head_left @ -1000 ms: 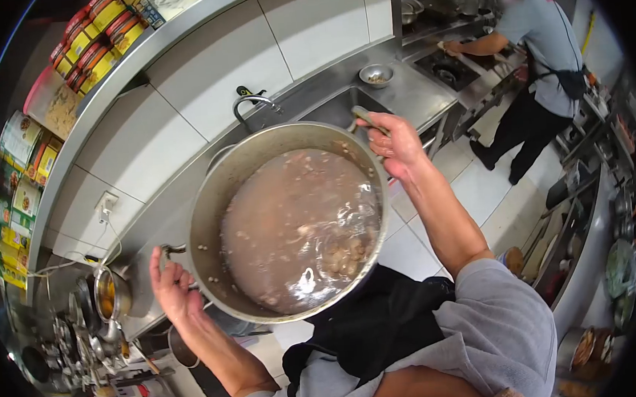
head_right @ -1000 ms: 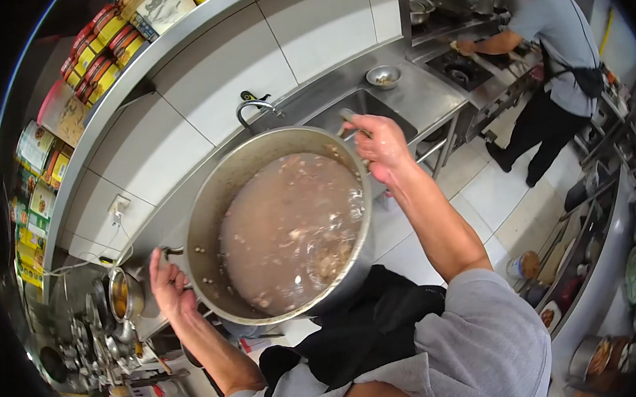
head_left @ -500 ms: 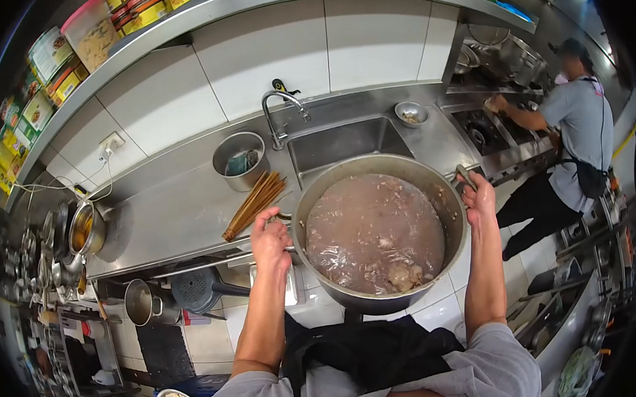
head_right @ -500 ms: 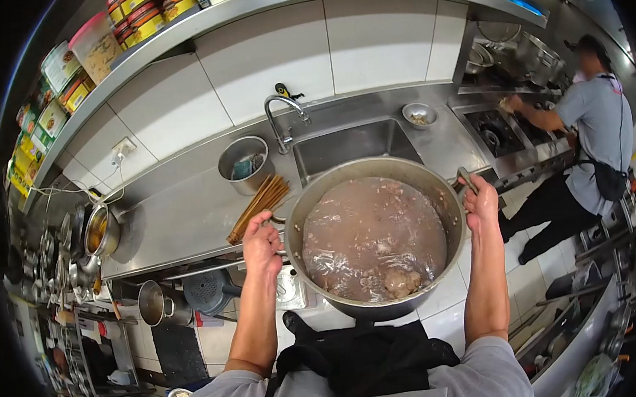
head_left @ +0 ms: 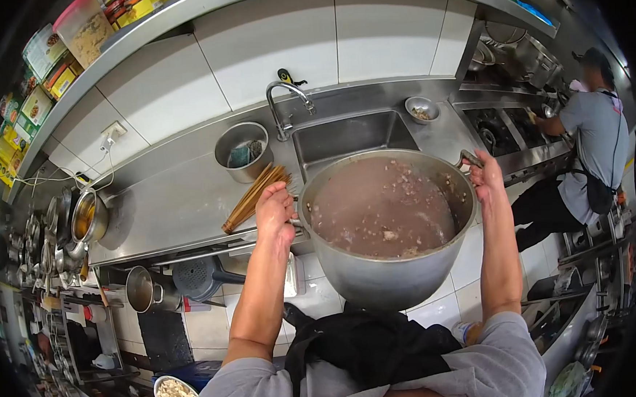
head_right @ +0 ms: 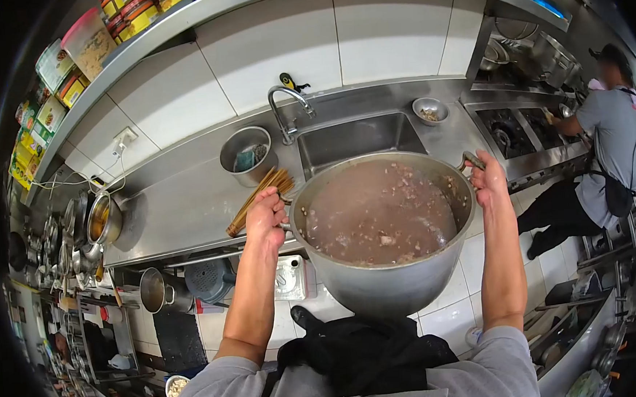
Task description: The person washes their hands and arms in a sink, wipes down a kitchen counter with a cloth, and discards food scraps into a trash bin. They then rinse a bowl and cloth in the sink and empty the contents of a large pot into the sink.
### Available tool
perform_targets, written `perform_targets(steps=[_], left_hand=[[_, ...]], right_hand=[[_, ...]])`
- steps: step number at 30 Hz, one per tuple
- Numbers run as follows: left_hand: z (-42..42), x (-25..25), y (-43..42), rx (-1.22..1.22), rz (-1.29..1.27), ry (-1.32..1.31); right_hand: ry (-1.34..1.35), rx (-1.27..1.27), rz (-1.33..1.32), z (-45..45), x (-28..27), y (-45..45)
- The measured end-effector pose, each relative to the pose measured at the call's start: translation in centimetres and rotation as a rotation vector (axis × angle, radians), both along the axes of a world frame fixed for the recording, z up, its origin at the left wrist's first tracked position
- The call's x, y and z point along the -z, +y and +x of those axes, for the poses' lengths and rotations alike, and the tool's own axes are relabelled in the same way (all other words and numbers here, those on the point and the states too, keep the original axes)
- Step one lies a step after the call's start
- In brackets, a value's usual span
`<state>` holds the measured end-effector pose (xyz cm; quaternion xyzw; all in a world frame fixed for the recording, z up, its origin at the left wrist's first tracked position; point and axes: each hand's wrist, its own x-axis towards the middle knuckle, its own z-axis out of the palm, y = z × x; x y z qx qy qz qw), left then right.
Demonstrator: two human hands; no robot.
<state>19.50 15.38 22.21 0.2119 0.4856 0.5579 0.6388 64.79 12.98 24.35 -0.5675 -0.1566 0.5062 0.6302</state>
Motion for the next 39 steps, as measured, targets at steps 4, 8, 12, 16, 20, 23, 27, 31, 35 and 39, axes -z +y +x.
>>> perform_targets(steps=[4,8,12,16,20,23,27,31,35,39], left_hand=[[-0.3,-0.1,2.0,0.032,0.002,-0.025],[-0.5,-0.1,4.0,0.037,-0.015,-0.059],[-0.7,0.4,5.5,0.042,-0.018,-0.072],[-0.8,0.9,7.4,0.056,0.002,-0.044],[-0.9,1.4,8.6,0.058,-0.009,-0.023],[-0.8,1.5,8.7,0.059,-0.003,-0.01],[-0.6,1.0,8.7,0.048,0.001,-0.023],[-0.7,1.3,9.1,0.051,0.007,-0.029],[-0.7,1.5,9.6,0.041,0.003,-0.028],[-1.0,1.9,10.1,0.043,0.022,-0.048]], right_hand=[[0.026,-0.001,-0.052,0.2,-0.6,1.3],[0.052,0.08,-0.007,-0.5,-1.0,2.3],[0.068,0.057,0.007,-0.5,-1.1,3.5],[0.099,0.062,-0.001,-0.4,-1.4,4.9],[0.079,0.049,-0.004,0.0,-1.2,5.7],[0.081,0.059,-0.018,-0.1,-1.3,6.1],[0.05,0.073,-0.029,-0.6,-1.8,5.8],[0.101,0.073,-0.024,-0.6,-2.1,5.7],[0.142,0.037,-0.008,-0.7,-2.5,5.9],[0.182,0.003,0.015,-1.1,-2.9,6.7]])
